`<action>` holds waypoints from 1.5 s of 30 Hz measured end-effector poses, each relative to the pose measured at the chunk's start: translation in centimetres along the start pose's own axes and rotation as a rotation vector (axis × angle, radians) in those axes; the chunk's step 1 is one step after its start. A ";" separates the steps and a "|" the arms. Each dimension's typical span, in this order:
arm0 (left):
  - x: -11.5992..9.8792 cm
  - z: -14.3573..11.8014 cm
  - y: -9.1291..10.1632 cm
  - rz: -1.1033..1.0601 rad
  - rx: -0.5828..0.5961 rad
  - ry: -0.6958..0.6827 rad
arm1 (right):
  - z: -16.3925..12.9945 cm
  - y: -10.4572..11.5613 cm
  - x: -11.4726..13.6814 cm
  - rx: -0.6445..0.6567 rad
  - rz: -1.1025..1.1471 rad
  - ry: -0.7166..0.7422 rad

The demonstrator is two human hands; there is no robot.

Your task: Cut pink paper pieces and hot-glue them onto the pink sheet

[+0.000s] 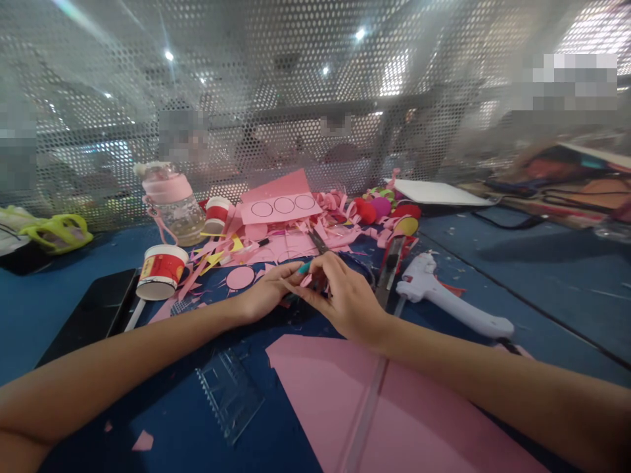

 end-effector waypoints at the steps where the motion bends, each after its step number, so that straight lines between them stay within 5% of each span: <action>1: -0.2 0.0 -0.1 0.015 0.017 -0.018 | 0.0 0.0 -0.1 0.008 0.009 -0.005; 8: -0.7 -0.5 -0.4 0.146 -0.010 -0.160 | 0.1 0.1 -0.5 -0.042 0.085 -0.080; 12: -0.3 -0.7 -0.4 0.168 -0.109 -0.158 | 0.4 0.0 -0.7 -0.026 0.339 -0.248; 19: -0.7 -0.6 -0.4 0.253 -0.082 -0.249 | 0.5 -0.6 0.0 0.010 0.792 -0.491; 25: -0.5 -0.6 -0.3 0.284 -0.159 -0.208 | 0.4 -1.2 0.1 -0.112 1.012 -0.618; 38: -0.8 -0.9 -0.1 0.456 -0.257 -0.209 | 0.3 -1.1 0.3 -0.039 0.845 -0.534; 45: -1.1 -1.3 -0.3 0.495 -0.241 -0.320 | 0.2 -0.9 0.3 -0.071 0.765 -0.508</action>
Point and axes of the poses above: each hand's wrist, its own z-axis towards the middle knuckle, its own y-axis out of the back of the hand, x = y × z, the point moved 1 cm from there along z, towards the middle knuckle, and after that the axes turned 15 degrees about z, right-handed, at the moved point
